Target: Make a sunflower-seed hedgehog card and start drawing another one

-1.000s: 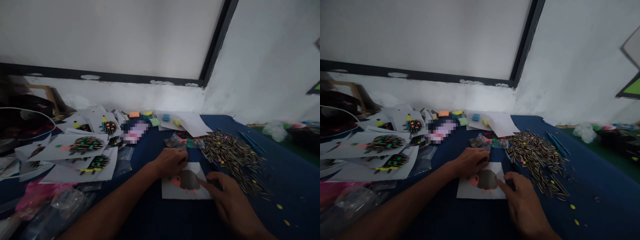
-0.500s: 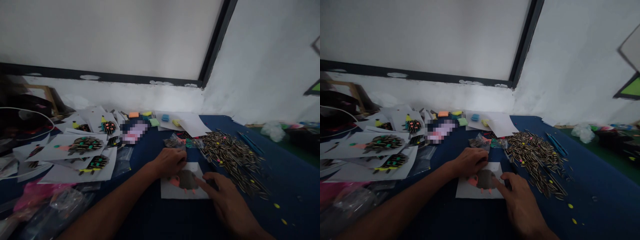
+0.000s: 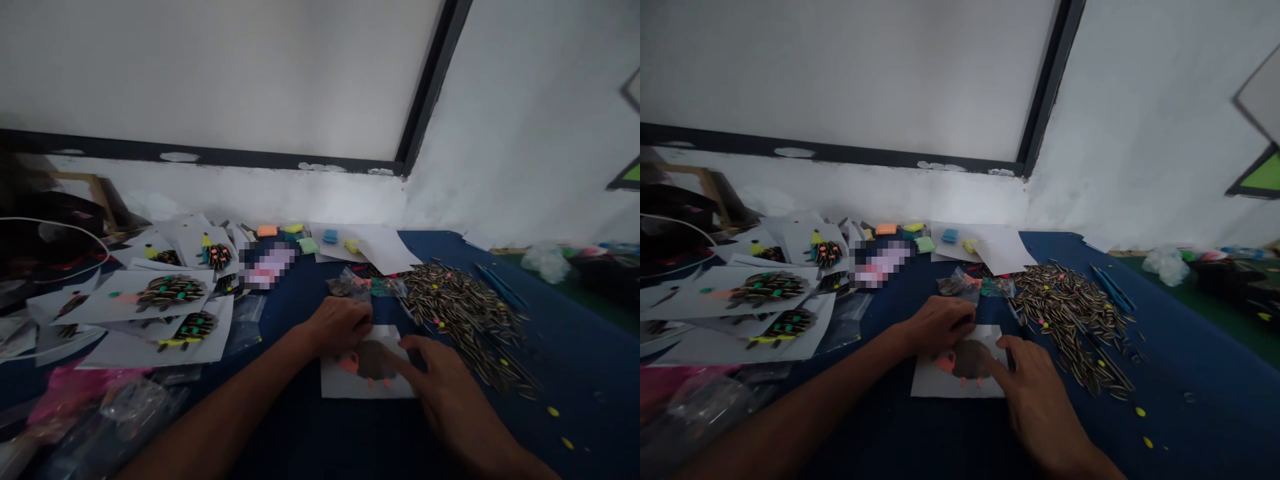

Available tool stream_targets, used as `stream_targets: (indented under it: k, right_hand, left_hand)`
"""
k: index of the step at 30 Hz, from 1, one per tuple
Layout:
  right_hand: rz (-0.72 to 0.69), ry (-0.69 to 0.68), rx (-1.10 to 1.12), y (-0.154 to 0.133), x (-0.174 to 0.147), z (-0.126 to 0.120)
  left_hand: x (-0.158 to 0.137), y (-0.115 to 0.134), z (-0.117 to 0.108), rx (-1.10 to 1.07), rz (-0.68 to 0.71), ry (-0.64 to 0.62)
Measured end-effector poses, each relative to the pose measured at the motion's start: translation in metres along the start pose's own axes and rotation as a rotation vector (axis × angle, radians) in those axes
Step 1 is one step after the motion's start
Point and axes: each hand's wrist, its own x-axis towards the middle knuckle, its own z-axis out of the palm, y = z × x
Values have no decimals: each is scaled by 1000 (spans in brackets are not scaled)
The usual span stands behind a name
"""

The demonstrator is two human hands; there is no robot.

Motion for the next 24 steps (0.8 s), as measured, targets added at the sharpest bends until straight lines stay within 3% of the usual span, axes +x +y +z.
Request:
stream_targets:
  k: [19,24]
  right_hand:
    - [53,-162,155,6,18,6]
    - [49,-121,195,4,19,6]
  left_hand:
    - [1,-1,1,-15,-18,-8]
    - [1,-1,-1,-14,-28,-26]
